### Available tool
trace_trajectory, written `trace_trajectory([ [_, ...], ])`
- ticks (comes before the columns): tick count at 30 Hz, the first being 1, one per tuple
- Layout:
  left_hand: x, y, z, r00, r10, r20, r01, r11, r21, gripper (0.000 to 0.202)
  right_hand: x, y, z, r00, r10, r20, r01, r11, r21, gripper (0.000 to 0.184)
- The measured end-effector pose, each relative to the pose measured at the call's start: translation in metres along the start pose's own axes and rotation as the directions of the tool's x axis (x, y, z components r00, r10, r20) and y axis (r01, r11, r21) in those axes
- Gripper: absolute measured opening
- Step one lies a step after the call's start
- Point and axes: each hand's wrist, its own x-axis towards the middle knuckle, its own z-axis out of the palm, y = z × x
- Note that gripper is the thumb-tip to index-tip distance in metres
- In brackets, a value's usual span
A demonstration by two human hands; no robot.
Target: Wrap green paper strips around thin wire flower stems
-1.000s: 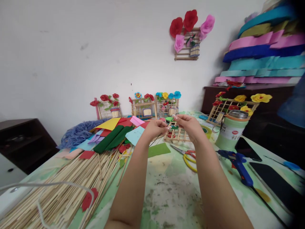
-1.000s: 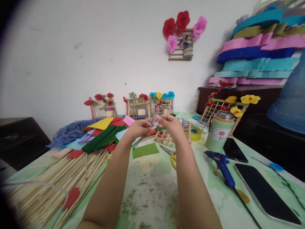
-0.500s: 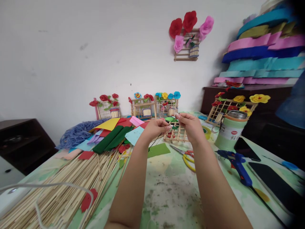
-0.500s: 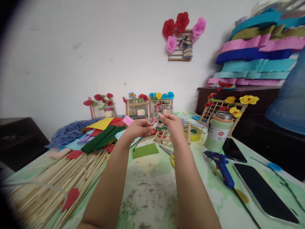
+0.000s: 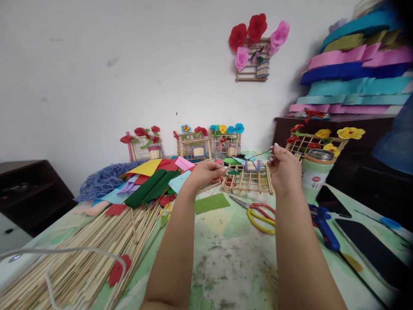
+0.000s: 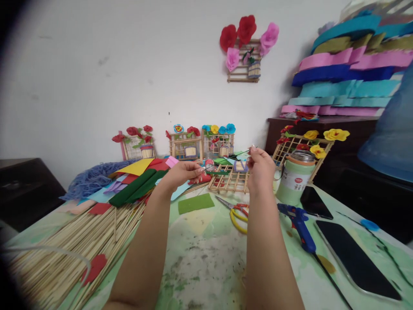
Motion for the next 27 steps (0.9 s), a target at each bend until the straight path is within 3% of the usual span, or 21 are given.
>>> trace_trajectory([
  [6,-0.003,0.006,0.001,0.999,-0.023,0.030,0.023,1.000,-0.004,0.040,-0.004,-0.002,0.004,0.999,0.001,-0.032,0.001,0.998,0.061,0.022],
  [14,-0.006,0.010,0.001,0.996,0.018,0.086,-0.019,1.000,0.010,0.036,-0.016,-0.008,0.014,0.988,0.070,0.139,-0.078,0.996,0.051,0.023],
  [27,-0.006,0.010,0.002,0.997,0.005,0.080,-0.008,0.999,0.039,0.027,-0.015,-0.007,0.015,0.998,0.033,0.060,-0.038,0.996,0.084,0.028],
])
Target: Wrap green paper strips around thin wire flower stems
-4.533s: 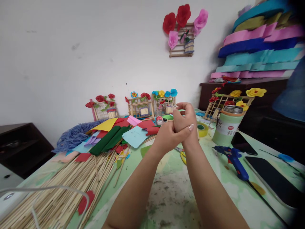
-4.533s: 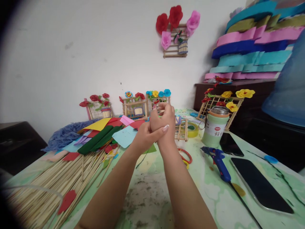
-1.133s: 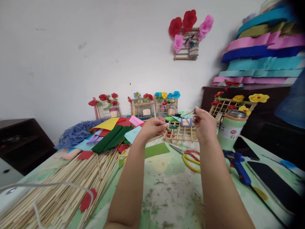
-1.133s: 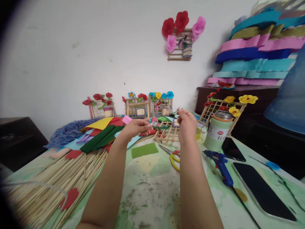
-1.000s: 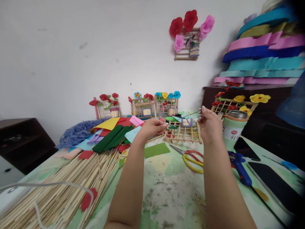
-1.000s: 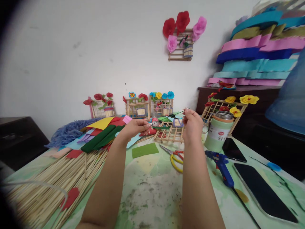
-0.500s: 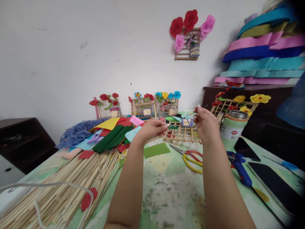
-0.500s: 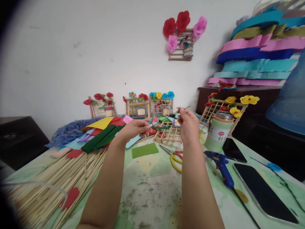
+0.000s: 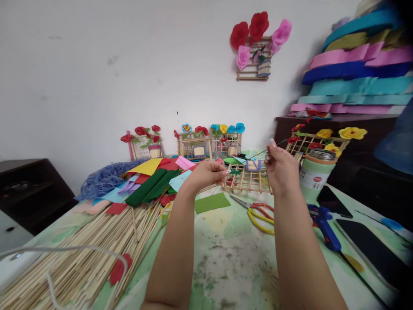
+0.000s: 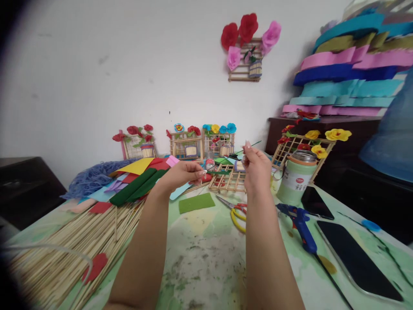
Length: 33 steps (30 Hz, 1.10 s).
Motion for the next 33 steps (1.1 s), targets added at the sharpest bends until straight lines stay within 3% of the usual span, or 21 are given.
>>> trace_trajectory([
  [9,-0.007,0.006,0.001,0.999,0.040,0.023,-0.042,0.992,0.118,0.014,-0.001,-0.002,0.000,0.999,-0.045,0.022,0.045,0.999,-0.022,0.040],
  [12,-0.010,0.008,0.000,0.998,0.048,0.042,-0.054,0.986,0.158,0.017,-0.002,-0.003,0.002,0.998,-0.045,0.045,0.045,0.999,-0.009,0.037],
  [17,-0.011,0.010,0.000,0.995,0.069,0.073,-0.077,0.991,0.112,0.022,-0.006,-0.007,0.002,0.985,-0.036,0.167,0.040,0.999,-0.017,0.020],
  [22,-0.009,0.009,0.003,0.996,0.079,0.043,-0.080,0.996,0.041,0.018,-0.008,-0.009,-0.002,0.954,-0.026,0.299,0.036,0.999,-0.026,0.019],
  [26,-0.009,0.009,0.007,0.997,0.069,0.026,-0.071,0.995,0.074,0.017,-0.007,-0.008,-0.003,0.941,-0.088,0.326,0.116,0.991,-0.068,0.016],
  [33,-0.006,0.009,0.013,0.997,0.064,0.032,-0.070,0.967,0.244,0.015,-0.008,-0.007,0.002,0.926,-0.188,0.328,0.244,0.960,-0.139,0.028],
])
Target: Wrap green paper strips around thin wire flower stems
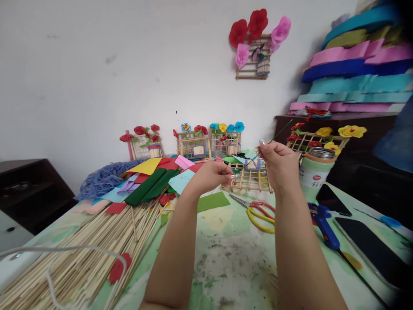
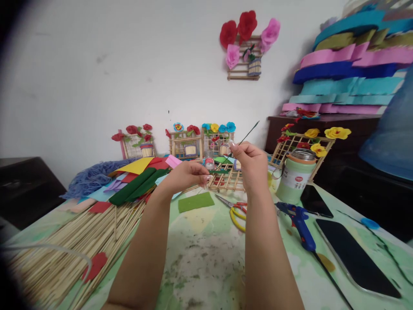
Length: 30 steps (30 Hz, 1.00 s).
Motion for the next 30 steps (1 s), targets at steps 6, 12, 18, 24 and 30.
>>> trace_trajectory([
  [6,-0.003,0.008,0.002,1.000,-0.012,0.028,0.012,1.000,-0.017,0.014,-0.002,-0.005,0.008,0.997,0.016,-0.076,-0.012,0.999,0.043,0.033],
  [12,-0.006,0.016,0.003,0.991,0.069,0.115,-0.059,0.994,-0.087,0.020,-0.005,-0.014,0.011,0.995,0.098,-0.036,-0.093,0.988,0.126,0.024],
  [18,-0.006,0.016,0.004,0.969,0.136,0.206,-0.071,0.953,-0.294,0.022,-0.009,-0.020,0.006,0.972,0.111,0.207,-0.142,0.980,0.140,0.019],
  [24,-0.008,0.020,0.008,0.972,0.131,0.193,-0.073,0.956,-0.283,0.021,-0.010,-0.025,0.007,0.975,0.132,0.181,-0.166,0.968,0.190,0.018],
  [30,-0.008,0.025,0.011,0.977,0.130,0.171,-0.075,0.952,-0.296,0.018,-0.008,-0.027,0.013,0.980,0.171,0.103,-0.190,0.957,0.218,0.027],
])
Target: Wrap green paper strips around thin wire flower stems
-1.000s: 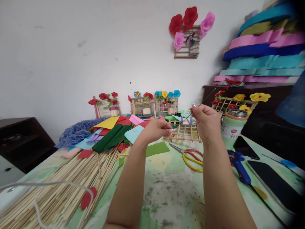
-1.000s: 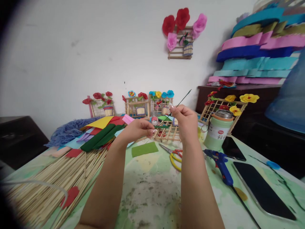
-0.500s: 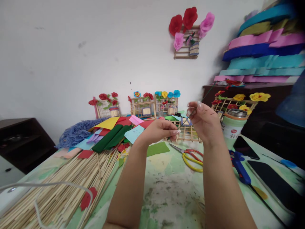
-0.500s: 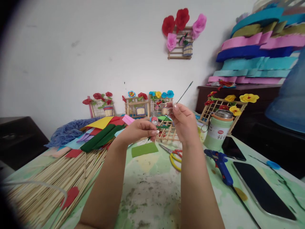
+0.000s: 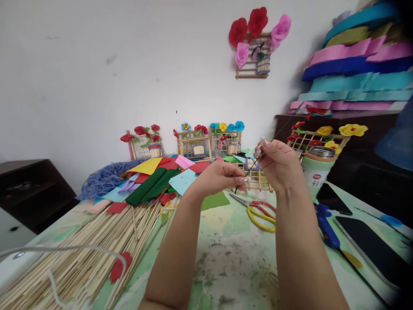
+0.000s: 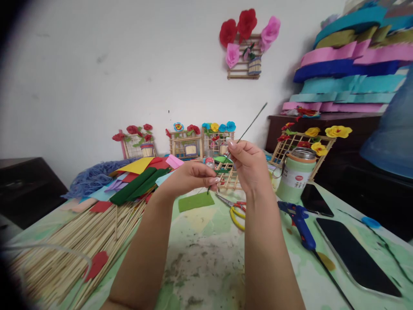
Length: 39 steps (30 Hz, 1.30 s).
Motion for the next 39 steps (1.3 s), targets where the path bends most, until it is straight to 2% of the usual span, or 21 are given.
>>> trace_trajectory([
  [4,0.000,0.002,0.002,1.000,0.022,0.005,-0.022,1.000,0.005,0.018,0.000,0.001,0.002,1.000,-0.018,-0.021,0.018,0.999,-0.038,0.026],
  [11,0.001,-0.002,0.001,0.999,0.036,-0.029,-0.039,0.989,-0.139,0.018,-0.003,0.003,-0.010,0.982,0.048,0.184,-0.025,0.991,-0.130,0.015],
  [17,0.004,-0.001,0.003,1.000,0.021,0.012,-0.020,0.996,-0.082,0.025,-0.003,0.003,-0.007,0.988,0.044,0.146,-0.022,0.988,-0.151,0.013],
  [25,0.005,-0.002,0.004,0.999,0.038,-0.008,-0.039,0.996,-0.074,0.026,0.000,0.008,-0.002,0.997,0.048,0.053,-0.040,0.988,-0.146,0.022],
  [29,0.004,-0.003,0.003,0.997,0.063,-0.042,-0.068,0.990,-0.123,0.026,-0.002,0.009,-0.003,0.987,0.096,0.129,-0.076,0.986,-0.148,0.019],
  [34,0.002,-0.003,0.002,0.997,0.067,-0.030,-0.071,0.984,-0.162,0.029,-0.006,0.007,0.000,0.962,0.108,0.250,-0.068,0.984,-0.164,0.012],
  [36,0.002,-0.002,0.002,0.997,0.072,-0.022,-0.075,0.983,-0.167,0.029,-0.006,0.008,0.002,0.962,0.109,0.250,-0.070,0.984,-0.162,0.012],
  [39,0.001,-0.002,0.002,0.996,0.081,-0.034,-0.086,0.981,-0.172,0.026,-0.006,0.009,0.006,0.979,0.094,0.182,-0.070,0.988,-0.136,0.011],
])
